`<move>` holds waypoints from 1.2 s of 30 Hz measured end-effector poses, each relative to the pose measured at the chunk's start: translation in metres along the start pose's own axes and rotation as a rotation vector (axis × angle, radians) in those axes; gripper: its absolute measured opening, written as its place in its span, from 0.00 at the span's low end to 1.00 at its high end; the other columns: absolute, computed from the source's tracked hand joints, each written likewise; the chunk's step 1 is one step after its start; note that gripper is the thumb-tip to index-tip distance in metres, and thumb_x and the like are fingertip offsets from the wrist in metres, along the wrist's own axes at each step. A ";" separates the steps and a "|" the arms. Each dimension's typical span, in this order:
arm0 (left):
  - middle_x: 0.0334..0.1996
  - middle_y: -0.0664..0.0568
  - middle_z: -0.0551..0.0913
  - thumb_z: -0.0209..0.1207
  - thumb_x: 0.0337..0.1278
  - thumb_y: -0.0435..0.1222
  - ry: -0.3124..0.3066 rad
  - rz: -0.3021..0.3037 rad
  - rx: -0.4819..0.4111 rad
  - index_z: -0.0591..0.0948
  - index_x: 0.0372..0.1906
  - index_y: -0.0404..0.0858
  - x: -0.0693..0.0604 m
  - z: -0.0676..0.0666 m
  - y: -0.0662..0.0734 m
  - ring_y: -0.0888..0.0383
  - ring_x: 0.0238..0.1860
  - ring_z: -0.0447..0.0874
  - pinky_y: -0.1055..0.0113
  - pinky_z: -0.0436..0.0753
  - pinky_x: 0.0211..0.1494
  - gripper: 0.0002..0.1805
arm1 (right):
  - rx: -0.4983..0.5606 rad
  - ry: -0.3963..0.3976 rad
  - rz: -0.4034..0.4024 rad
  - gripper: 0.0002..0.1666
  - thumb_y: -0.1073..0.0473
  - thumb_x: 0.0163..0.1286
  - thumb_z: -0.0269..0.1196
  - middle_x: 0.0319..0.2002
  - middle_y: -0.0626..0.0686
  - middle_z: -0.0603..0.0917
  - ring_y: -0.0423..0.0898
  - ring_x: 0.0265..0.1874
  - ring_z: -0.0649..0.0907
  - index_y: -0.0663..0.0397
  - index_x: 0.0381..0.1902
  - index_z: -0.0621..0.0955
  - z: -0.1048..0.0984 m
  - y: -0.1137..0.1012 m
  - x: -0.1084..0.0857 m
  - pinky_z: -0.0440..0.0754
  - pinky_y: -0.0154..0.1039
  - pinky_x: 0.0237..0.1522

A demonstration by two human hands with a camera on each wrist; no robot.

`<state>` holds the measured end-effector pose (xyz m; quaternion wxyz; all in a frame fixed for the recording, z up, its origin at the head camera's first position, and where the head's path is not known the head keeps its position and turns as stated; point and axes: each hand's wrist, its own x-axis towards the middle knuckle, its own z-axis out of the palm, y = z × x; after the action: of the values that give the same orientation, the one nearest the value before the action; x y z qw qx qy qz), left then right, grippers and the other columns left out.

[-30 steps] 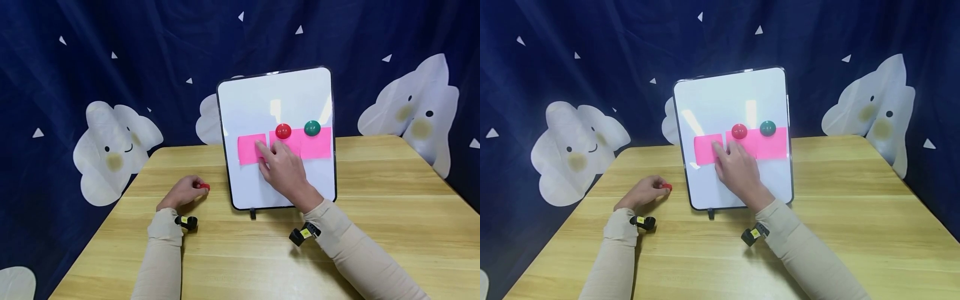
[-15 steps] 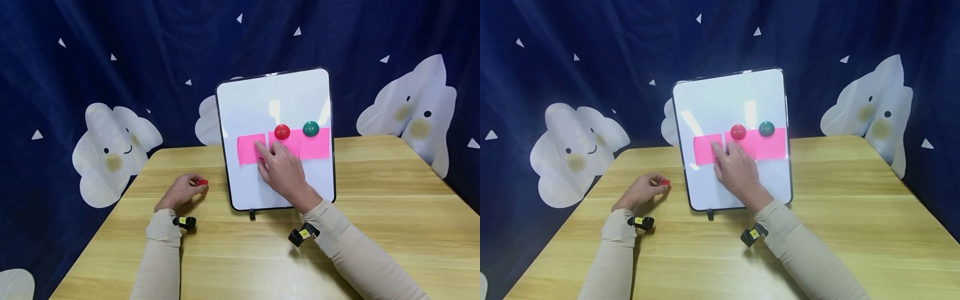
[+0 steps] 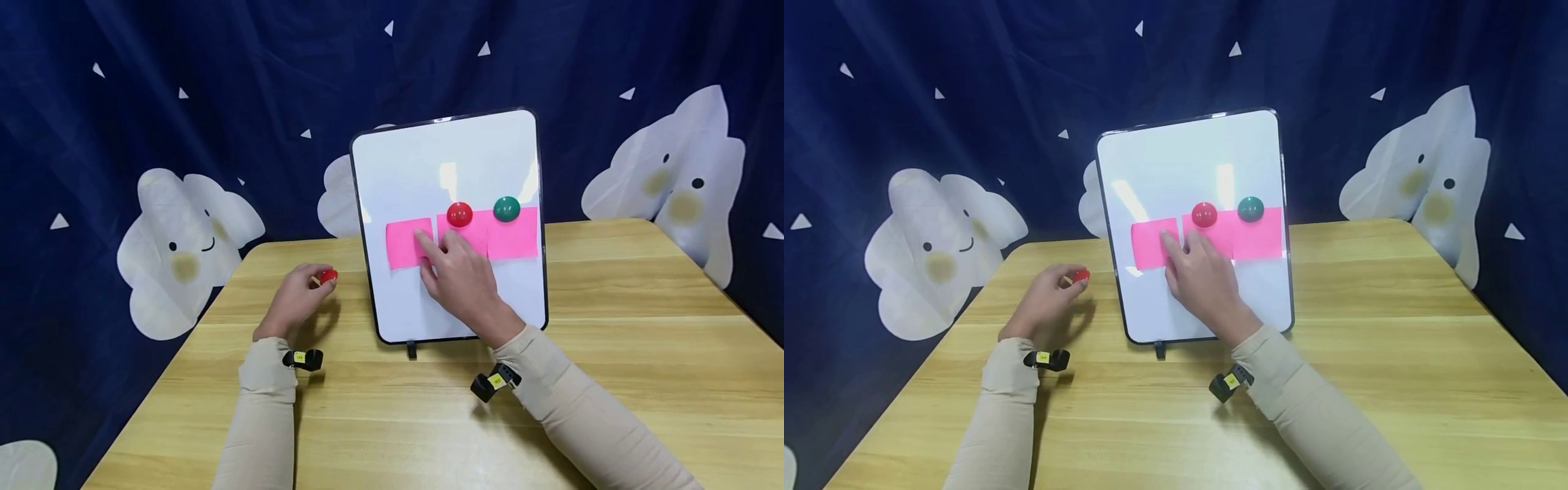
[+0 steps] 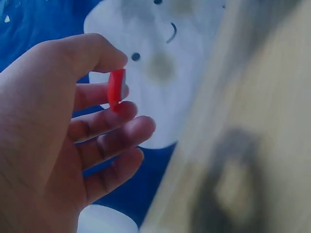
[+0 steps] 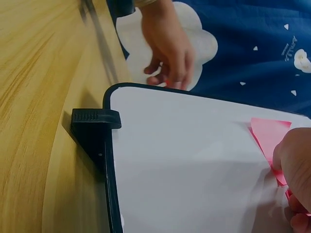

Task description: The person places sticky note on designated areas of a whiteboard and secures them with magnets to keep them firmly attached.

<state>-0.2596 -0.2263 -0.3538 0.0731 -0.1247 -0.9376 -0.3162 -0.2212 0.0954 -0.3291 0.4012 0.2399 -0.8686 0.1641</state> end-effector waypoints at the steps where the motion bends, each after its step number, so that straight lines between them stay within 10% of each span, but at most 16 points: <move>1: 0.47 0.50 0.78 0.59 0.68 0.47 0.015 0.007 0.004 0.80 0.61 0.41 0.000 -0.002 0.003 0.51 0.42 0.77 0.58 0.78 0.45 0.22 | 0.000 0.000 -0.001 0.31 0.60 0.60 0.71 0.27 0.55 0.72 0.47 0.24 0.71 0.54 0.62 0.81 0.000 0.000 0.000 0.69 0.35 0.17; 36: 0.38 0.51 0.81 0.65 0.62 0.45 0.468 0.349 0.145 0.85 0.54 0.39 -0.002 -0.007 0.085 0.58 0.28 0.80 0.61 0.76 0.28 0.19 | -0.006 -0.044 -0.022 0.33 0.59 0.60 0.71 0.17 0.50 0.71 0.42 0.13 0.67 0.54 0.64 0.78 0.000 0.000 0.000 0.64 0.34 0.16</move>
<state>-0.2333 -0.1656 -0.2997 0.3494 -0.2020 -0.8797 -0.2514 -0.2215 0.0956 -0.3292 0.3846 0.2519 -0.8750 0.1517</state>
